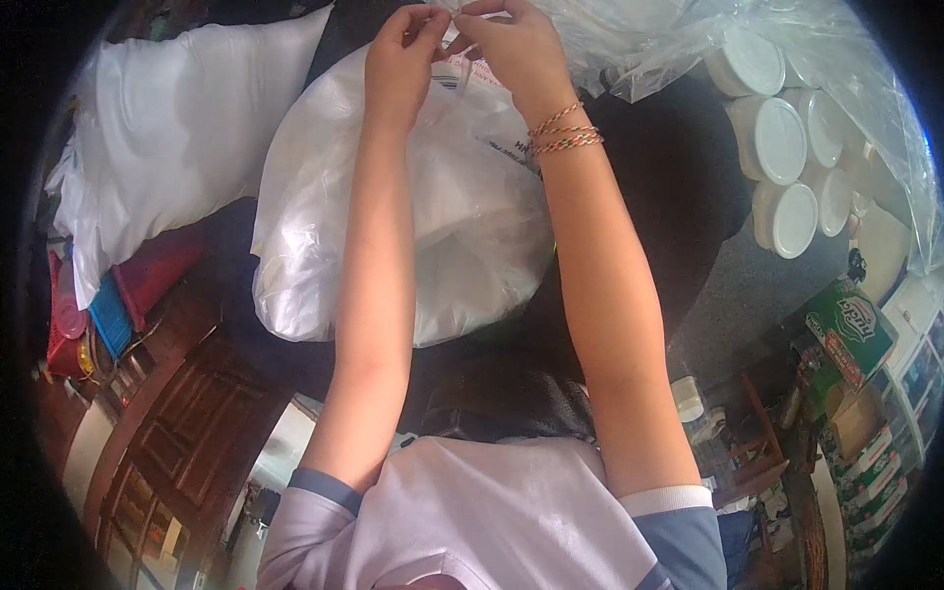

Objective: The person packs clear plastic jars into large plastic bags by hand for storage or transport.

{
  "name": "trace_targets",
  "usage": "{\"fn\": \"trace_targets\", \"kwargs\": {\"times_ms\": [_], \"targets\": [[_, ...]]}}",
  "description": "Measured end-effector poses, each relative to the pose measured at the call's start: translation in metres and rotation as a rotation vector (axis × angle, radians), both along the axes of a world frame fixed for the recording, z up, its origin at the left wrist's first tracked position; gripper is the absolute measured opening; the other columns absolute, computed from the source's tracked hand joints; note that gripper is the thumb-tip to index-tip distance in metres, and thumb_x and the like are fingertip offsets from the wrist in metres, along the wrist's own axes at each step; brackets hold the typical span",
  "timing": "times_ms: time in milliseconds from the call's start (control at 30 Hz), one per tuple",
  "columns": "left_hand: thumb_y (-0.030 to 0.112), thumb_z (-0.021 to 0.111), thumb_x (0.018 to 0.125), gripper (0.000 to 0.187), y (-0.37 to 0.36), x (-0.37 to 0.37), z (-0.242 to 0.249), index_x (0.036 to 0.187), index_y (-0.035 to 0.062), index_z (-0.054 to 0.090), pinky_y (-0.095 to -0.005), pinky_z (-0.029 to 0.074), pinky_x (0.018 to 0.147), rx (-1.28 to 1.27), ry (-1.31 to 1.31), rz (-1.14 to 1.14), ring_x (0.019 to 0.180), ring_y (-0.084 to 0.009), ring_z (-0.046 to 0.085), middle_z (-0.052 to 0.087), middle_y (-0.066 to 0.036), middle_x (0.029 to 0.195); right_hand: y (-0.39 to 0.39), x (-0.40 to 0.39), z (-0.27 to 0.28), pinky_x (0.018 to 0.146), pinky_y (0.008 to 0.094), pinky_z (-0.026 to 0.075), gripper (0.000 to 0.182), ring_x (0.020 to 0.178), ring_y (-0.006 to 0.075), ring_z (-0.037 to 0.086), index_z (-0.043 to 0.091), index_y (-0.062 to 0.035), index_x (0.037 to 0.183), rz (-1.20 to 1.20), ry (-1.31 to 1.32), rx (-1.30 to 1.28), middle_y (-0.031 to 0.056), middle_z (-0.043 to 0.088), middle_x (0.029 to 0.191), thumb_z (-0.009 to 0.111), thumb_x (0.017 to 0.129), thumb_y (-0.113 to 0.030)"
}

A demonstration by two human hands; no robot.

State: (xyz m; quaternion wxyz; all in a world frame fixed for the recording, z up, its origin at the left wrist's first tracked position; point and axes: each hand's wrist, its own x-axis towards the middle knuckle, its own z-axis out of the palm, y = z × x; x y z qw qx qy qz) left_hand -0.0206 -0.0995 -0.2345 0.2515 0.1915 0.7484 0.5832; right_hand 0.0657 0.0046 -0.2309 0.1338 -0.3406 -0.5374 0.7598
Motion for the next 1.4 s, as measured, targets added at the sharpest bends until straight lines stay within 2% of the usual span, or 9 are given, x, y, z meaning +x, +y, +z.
{"fn": "trace_targets", "kwargs": {"times_ms": [133,233,333,500,700,1033,1200,1333,1400], "targets": [[0.016,0.06,0.097,0.014,-0.001,-0.01,-0.01,0.101,0.0033,0.065,-0.0245,0.048,0.064,0.117,-0.164,0.031,0.073,-0.0103,0.056,0.062,-0.002,0.085,-0.002,0.001,0.011,0.069,0.0262,0.05,0.026,0.075,0.0142,0.063,0.06,0.0026,0.111,0.006,-0.071,0.041,0.0091,0.07,0.086,0.063,0.094,-0.017],[0.016,0.06,0.097,0.016,0.0,-0.013,-0.009,0.101,0.0021,0.065,-0.0242,0.048,0.065,0.016,-0.284,-0.01,0.072,-0.0103,0.055,0.061,-0.002,0.085,-0.002,0.005,0.01,0.068,0.0258,0.05,0.03,0.076,0.0142,0.065,0.06,0.0031,0.114,-0.001,-0.079,0.101,0.0088,0.071,0.085,0.062,0.095,-0.019],[0.017,0.059,0.098,0.017,0.002,-0.013,-0.012,0.101,0.0011,0.066,-0.0245,0.048,0.066,0.082,-0.286,-0.063,0.073,-0.0104,0.056,0.062,-0.002,0.086,-0.003,-0.001,0.0,0.066,0.026,0.05,0.031,0.075,0.0151,0.066,0.061,0.0047,0.114,-0.004,-0.117,0.175,0.0097,0.071,0.084,0.062,0.095,-0.02],[0.017,0.06,0.097,0.017,0.002,-0.008,-0.001,0.101,0.0012,0.066,-0.0249,0.049,0.067,0.038,-0.258,-0.044,0.076,-0.0117,0.06,0.064,-0.003,0.087,-0.006,0.0,0.003,0.062,0.0277,0.052,0.028,0.072,0.0171,0.068,0.063,0.0078,0.109,-0.01,-0.111,0.198,0.0128,0.071,0.084,0.059,0.096,-0.017],[0.016,0.064,0.095,0.016,-0.003,-0.015,0.005,0.1,0.0008,0.067,-0.0232,0.049,0.066,0.058,-0.258,-0.142,0.076,-0.011,0.062,0.066,-0.003,0.086,-0.008,0.002,0.008,0.067,0.0295,0.053,0.026,0.073,0.0187,0.068,0.063,0.0086,0.107,-0.002,-0.115,0.273,0.0141,0.07,0.083,0.057,0.097,-0.015],[0.016,0.068,0.091,0.017,-0.001,-0.017,0.019,0.097,0.0003,0.071,-0.0238,0.048,0.061,-0.149,-0.034,-0.117,0.069,-0.0101,0.059,0.067,-0.003,0.08,-0.006,0.002,0.011,0.068,0.0295,0.052,0.025,0.073,0.0177,0.067,0.064,0.0074,0.106,0.006,-0.136,0.279,0.0119,0.07,0.082,0.057,0.097,-0.015],[0.016,0.069,0.09,0.018,-0.002,-0.017,0.02,0.098,-0.0004,0.071,-0.0243,0.047,0.061,-0.135,-0.034,-0.12,0.068,-0.0101,0.058,0.067,-0.003,0.079,-0.01,0.006,0.025,0.067,0.0291,0.052,0.025,0.072,0.0174,0.066,0.064,0.0078,0.104,0.003,-0.11,0.305,0.0117,0.07,0.081,0.057,0.097,-0.015],[0.016,0.07,0.089,0.018,-0.002,-0.017,0.017,0.098,-0.0003,0.071,-0.0244,0.048,0.061,-0.101,-0.018,-0.12,0.068,-0.0098,0.058,0.068,-0.004,0.08,-0.006,0.002,0.01,0.067,0.0285,0.052,0.025,0.072,0.017,0.066,0.063,0.0083,0.104,0.01,-0.114,0.279,0.0118,0.069,0.08,0.057,0.097,-0.014],[0.015,0.071,0.088,0.018,0.001,-0.014,0.026,0.097,-0.0008,0.071,-0.0256,0.048,0.062,-0.201,0.001,-0.092,0.068,-0.0107,0.059,0.068,-0.005,0.08,-0.007,0.001,0.009,0.067,0.0284,0.052,0.025,0.072,0.0168,0.066,0.063,0.0086,0.104,0.004,-0.115,0.266,0.0117,0.069,0.08,0.057,0.097,-0.014]]}}
